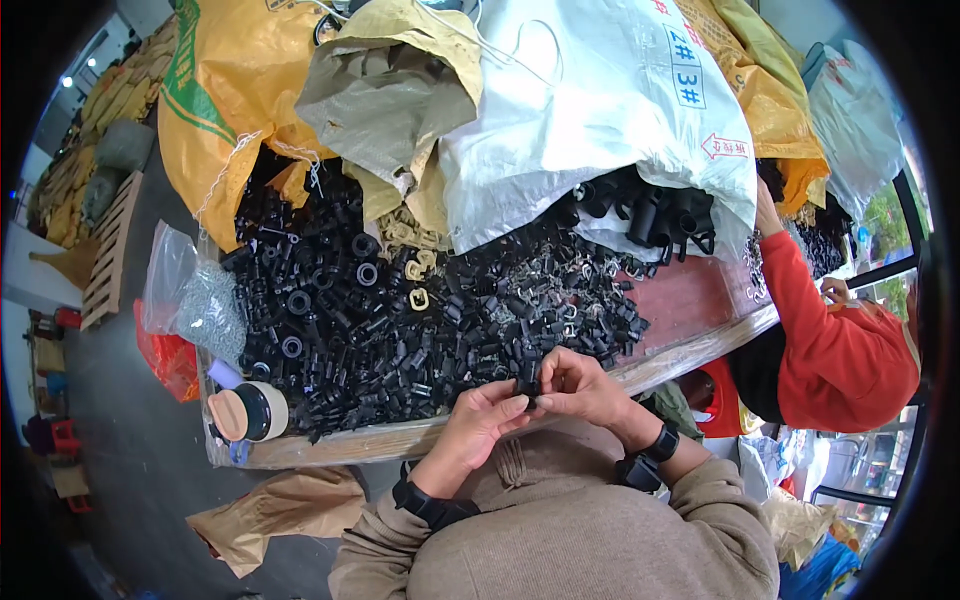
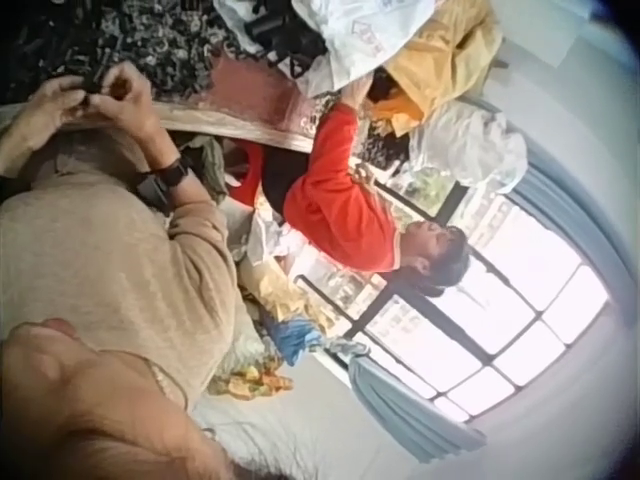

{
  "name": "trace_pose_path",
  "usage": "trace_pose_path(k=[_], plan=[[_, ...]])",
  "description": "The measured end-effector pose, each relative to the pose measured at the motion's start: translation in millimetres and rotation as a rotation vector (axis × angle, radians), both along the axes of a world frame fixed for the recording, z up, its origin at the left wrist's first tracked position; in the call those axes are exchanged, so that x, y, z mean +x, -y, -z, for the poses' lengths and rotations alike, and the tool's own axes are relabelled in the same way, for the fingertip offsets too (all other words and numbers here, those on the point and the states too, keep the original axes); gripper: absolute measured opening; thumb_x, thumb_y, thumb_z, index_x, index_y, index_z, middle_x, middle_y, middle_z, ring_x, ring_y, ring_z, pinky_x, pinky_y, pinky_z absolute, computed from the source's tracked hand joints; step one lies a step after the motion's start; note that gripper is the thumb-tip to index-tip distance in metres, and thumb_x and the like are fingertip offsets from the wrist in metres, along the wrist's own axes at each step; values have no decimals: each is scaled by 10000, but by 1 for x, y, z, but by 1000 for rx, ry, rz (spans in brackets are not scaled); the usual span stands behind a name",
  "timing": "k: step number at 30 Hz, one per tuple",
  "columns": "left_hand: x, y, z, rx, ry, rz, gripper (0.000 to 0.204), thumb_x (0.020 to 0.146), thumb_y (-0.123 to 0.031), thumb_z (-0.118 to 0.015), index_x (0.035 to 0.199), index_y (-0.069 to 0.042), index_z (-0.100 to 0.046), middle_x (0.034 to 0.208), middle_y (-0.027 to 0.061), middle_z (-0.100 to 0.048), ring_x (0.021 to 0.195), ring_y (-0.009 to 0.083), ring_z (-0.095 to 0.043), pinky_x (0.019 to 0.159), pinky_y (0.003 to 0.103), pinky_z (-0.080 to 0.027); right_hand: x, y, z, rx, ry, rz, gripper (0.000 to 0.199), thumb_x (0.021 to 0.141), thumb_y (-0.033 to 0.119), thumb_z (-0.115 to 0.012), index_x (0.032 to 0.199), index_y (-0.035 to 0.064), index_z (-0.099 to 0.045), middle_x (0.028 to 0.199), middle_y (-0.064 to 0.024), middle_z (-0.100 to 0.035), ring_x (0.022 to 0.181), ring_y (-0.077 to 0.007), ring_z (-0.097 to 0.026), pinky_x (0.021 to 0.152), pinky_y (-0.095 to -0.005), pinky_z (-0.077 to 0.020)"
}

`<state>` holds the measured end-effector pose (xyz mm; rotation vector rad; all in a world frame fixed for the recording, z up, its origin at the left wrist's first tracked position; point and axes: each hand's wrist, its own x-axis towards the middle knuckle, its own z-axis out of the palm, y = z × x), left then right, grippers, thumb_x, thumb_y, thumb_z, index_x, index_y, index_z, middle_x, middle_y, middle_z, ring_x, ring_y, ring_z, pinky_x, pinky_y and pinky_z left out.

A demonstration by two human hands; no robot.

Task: The person picks up a black plastic housing and a small beige insert, pressing the insert into the housing. They then fit a larger black plastic sleeve over the assembly before placing the completed unit into a green bag.

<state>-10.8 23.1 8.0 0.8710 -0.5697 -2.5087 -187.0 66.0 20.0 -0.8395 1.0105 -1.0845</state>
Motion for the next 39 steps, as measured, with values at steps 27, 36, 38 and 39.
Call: trace_pose_path(k=[27, 36, 38, 39], plan=[[44, 24, -7, -283, -45, -478, 269, 764, -24, -548, 1025, 30, -515, 990, 119, -563, 938, 197, -536, 853, 316, -404, 49, 85, -15, -752, -1163, -46, 107, 662, 67, -578, 711, 58, -484, 641, -97, -466, 573, -271, -523, 470, -347, -416], [-11, 0, -9, -398, -36, -259, 301, 725, -8, -574, 1015, 40, -511, 951, 113, -572, 905, 193, -540, 850, 309, -397, -5, 19, -9, -269, -373, 72, 137, 822, 180, -517, 812, 44, -507, 629, -21, -511, 544, -98, -495, 476, -247, -406], [-24, -7, -6, -484, -68, -135, 342, 711, 5, -593, 1042, 38, -511, 979, 92, -562, 906, 161, -529, 841, 282, -393, -23, 6, 5, -7, -72, -41, 170, 855, 204, -477, 858, 37, -508, 684, 3, -520, 575, -61, -475, 500, -220, -403], [-32, -7, -7, -526, -77, -80, 364, 704, 11, -603, 1055, 37, -512, 993, 82, -557, 906, 145, -524, 836, 269, -391, -31, 2, 8, 122, 84, -108, 190, 871, 216, -457, 881, 34, -509, 712, 15, -524, 590, -43, -464, 512, -206, -401]])
